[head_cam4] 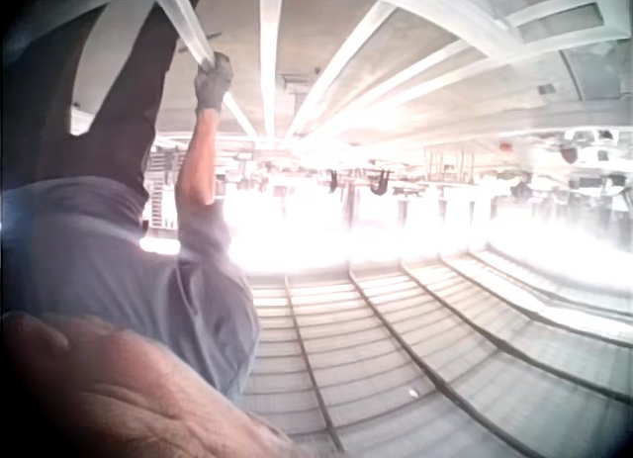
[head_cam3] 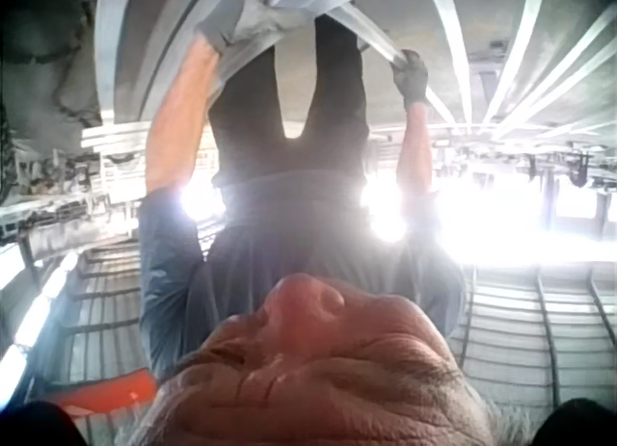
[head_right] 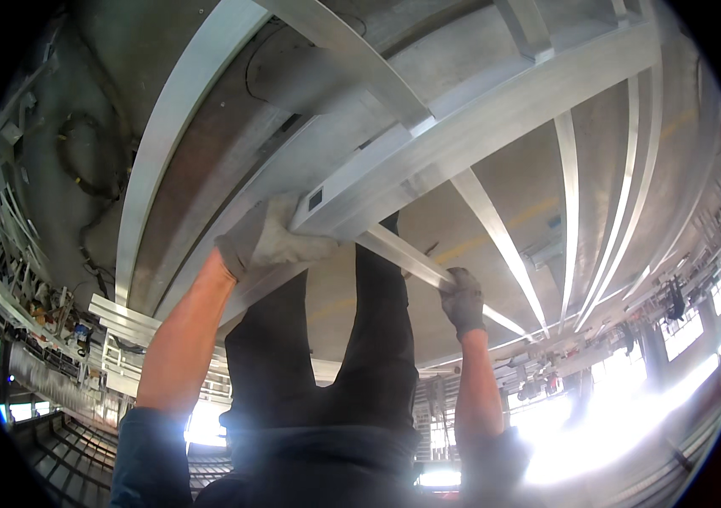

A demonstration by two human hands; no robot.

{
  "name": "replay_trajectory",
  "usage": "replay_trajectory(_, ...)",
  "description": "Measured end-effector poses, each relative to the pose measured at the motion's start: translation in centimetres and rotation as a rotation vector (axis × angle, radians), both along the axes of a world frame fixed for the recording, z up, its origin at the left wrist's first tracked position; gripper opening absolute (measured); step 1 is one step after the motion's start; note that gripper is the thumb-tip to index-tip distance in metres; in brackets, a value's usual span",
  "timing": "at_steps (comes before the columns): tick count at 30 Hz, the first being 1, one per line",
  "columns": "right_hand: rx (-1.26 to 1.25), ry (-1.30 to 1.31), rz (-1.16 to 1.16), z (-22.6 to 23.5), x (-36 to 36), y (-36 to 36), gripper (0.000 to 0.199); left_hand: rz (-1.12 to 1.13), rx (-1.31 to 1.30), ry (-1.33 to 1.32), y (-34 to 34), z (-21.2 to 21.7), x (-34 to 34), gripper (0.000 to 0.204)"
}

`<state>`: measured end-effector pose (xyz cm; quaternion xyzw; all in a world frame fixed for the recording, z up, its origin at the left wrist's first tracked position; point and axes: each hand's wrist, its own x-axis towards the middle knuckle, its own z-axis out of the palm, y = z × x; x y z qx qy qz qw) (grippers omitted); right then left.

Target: The person assembles a white metal frame by hand, picking up long bars and cross pieces from the floor and inserting them into slots on a larger frame. The person repeatedly lifts, aligns, and secures components while moving around the workshop floor.

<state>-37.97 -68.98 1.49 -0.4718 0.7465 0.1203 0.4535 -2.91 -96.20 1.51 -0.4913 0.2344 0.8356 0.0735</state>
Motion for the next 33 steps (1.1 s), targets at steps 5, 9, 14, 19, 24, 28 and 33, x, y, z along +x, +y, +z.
replay_trajectory(5,-0.061,-0.042,0.037,0.5,0.4,-0.2,0.023,-0.128,-0.053,-0.033,1.2,-0.7,0.4,0.054)
replay_trajectory(9,-0.064,-0.005,0.054,0.0,0.1,-0.3,0.022,-0.074,-0.225,-0.01,0.5,-0.6,-0.2,0.052)
replay_trajectory(14,0.004,-0.02,0.018,-0.2,1.0,-2.5,0.023,0.012,-0.024,-0.005,1.7,-0.9,0.5,0.053)
replay_trajectory(19,0.027,-0.066,0.033,0.5,1.7,-1.1,0.031,0.018,-0.207,-0.006,0.2,0.2,-0.2,0.051)
replay_trajectory(24,0.025,-0.093,-0.021,0.7,2.6,-2.7,0.03,-0.075,-0.185,-0.078,1.9,-1.0,0.8,0.061)
replay_trajectory(28,-0.002,-0.072,0.058,0.4,4.3,-5.6,0.03,-0.087,-0.335,-0.109,1.8,-1.0,0.6,0.07)
replay_trajectory(33,-0.062,-0.079,0.086,0.4,4.6,-5.5,0.027,-0.186,-0.269,-0.128,1.3,-0.7,0.7,0.062)
